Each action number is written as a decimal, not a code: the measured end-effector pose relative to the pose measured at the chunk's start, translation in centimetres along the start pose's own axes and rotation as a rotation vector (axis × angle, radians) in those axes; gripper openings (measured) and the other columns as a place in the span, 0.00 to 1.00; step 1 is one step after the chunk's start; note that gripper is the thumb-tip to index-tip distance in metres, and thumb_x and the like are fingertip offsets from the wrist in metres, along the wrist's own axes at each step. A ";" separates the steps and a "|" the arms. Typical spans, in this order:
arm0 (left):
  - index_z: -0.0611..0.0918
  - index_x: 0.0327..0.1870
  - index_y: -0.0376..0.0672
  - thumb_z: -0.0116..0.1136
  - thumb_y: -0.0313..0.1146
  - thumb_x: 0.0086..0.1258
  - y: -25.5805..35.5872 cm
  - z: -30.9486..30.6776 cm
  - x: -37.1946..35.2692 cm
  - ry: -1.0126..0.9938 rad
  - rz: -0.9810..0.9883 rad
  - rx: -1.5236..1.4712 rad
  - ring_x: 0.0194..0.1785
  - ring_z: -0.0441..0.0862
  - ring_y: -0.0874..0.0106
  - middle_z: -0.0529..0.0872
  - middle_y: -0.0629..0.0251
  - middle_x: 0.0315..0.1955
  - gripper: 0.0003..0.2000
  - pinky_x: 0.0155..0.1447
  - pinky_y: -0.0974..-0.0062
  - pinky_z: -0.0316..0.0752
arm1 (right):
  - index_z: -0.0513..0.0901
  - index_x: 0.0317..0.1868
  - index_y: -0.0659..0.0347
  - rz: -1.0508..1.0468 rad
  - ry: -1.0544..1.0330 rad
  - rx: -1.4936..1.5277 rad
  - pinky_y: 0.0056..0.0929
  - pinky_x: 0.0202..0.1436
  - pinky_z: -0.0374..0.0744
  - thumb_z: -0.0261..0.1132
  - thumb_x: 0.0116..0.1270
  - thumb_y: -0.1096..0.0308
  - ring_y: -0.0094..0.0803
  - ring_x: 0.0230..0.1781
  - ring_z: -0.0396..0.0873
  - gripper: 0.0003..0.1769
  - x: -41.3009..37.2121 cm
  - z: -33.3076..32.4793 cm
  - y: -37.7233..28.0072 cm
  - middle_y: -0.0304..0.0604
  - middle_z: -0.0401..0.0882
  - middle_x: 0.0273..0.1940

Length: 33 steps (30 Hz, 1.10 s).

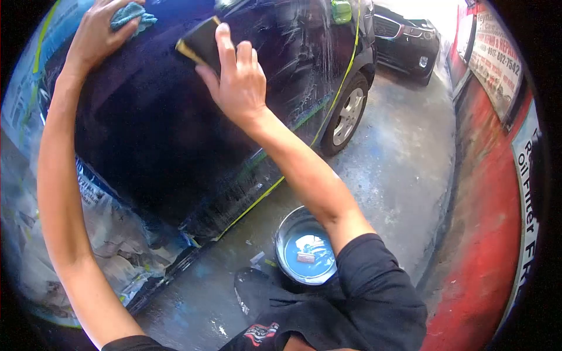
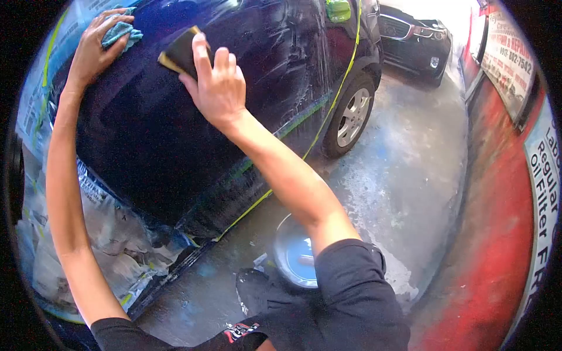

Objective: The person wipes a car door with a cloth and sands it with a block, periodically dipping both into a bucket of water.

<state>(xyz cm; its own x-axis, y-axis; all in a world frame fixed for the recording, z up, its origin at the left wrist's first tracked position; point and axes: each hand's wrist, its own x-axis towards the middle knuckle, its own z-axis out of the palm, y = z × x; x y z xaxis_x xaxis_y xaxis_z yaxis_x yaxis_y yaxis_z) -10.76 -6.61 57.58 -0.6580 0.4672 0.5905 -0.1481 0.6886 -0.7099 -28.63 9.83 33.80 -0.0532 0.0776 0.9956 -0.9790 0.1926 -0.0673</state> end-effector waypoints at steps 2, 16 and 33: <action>0.86 0.60 0.44 0.64 0.32 0.71 0.3 0.5 0.0 0.033 -0.007 -0.019 0.72 0.77 0.55 0.83 0.55 0.65 0.17 0.78 0.60 0.68 | 0.66 0.76 0.63 -0.073 0.072 -0.123 0.47 0.40 0.84 0.76 0.60 0.43 0.52 0.40 0.78 0.51 1.3 0.2 3.6 0.59 0.77 0.46; 0.87 0.58 0.43 0.65 0.32 0.73 1.2 0.1 0.5 0.009 -0.015 -0.075 0.70 0.81 0.59 0.85 0.55 0.63 0.15 0.74 0.63 0.71 | 0.76 0.68 0.56 0.000 0.137 -0.104 0.49 0.38 0.84 0.75 0.61 0.42 0.52 0.40 0.81 0.41 -0.8 0.1 8.5 0.56 0.79 0.44; 0.89 0.59 0.50 0.68 0.35 0.72 1.5 0.0 1.0 0.011 -0.017 -0.029 0.70 0.81 0.60 0.86 0.57 0.63 0.16 0.74 0.61 0.73 | 0.65 0.79 0.56 0.605 0.125 -0.035 0.51 0.55 0.79 0.71 0.69 0.48 0.61 0.53 0.78 0.44 -4.3 -2.0 13.2 0.65 0.78 0.56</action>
<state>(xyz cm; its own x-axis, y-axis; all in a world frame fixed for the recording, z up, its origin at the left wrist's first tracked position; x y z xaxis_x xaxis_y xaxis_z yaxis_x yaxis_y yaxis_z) -11.64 -5.13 57.10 -0.6477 0.4609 0.6067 -0.1375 0.7125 -0.6880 -40.90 14.00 28.48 -0.5713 0.2971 0.7651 -0.7753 0.1107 -0.6218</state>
